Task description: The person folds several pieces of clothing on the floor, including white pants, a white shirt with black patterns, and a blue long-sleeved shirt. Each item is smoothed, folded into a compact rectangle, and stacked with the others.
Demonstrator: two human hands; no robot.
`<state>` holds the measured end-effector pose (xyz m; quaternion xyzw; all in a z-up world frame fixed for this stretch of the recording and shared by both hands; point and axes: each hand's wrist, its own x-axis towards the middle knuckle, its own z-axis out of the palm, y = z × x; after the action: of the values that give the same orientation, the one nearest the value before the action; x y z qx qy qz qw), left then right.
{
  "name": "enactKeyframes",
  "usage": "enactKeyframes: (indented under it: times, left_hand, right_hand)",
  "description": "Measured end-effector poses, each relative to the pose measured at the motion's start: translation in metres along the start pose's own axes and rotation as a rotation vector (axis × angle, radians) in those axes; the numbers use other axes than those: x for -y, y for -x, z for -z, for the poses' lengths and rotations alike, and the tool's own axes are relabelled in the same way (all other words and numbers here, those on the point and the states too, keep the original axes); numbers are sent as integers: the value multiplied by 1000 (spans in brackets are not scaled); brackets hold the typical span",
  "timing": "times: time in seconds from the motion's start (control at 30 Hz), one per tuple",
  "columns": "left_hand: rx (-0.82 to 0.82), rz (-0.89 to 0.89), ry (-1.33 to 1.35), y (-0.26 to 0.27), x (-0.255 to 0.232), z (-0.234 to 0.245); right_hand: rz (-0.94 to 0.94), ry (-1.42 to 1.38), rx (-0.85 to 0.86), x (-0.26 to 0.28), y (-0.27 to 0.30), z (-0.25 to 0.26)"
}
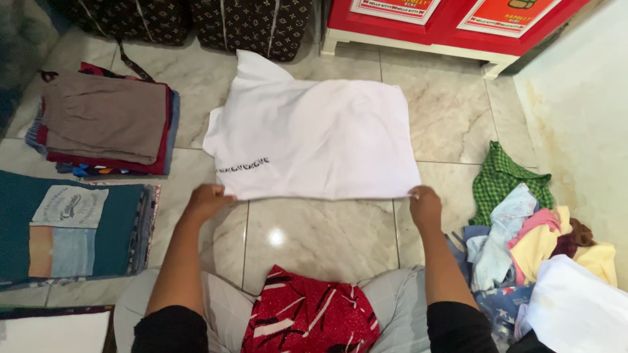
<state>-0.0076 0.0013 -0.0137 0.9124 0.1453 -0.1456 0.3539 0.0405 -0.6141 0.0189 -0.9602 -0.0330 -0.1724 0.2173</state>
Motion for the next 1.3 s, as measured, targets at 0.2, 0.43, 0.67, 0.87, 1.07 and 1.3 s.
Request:
enactKeyframes:
  times: [0.2,0.43,0.67,0.87,1.07,1.3]
  left_hand:
    - [161,278,-252,11,9,-13]
    - [-235,402,-180,41,-43,-25]
    - [-277,165,186,5,-33,-34]
    - [502,-135,337,13,-23,-10]
    - [727,125,16,49,-45,23]
    - [-293,356,-234,31,-54,-7]
  right_hand:
    - [-254,228,323,-22,43,-13]
    - [-398,33,-8,-36,47,-21]
    - [-762,-106,72,-42,21,-34]
    - [-674,34,11,-29,9,-45]
    - [-817,-463,37,-48,4,-39]
    - [-1173,-828,471,-60,-1,-39]
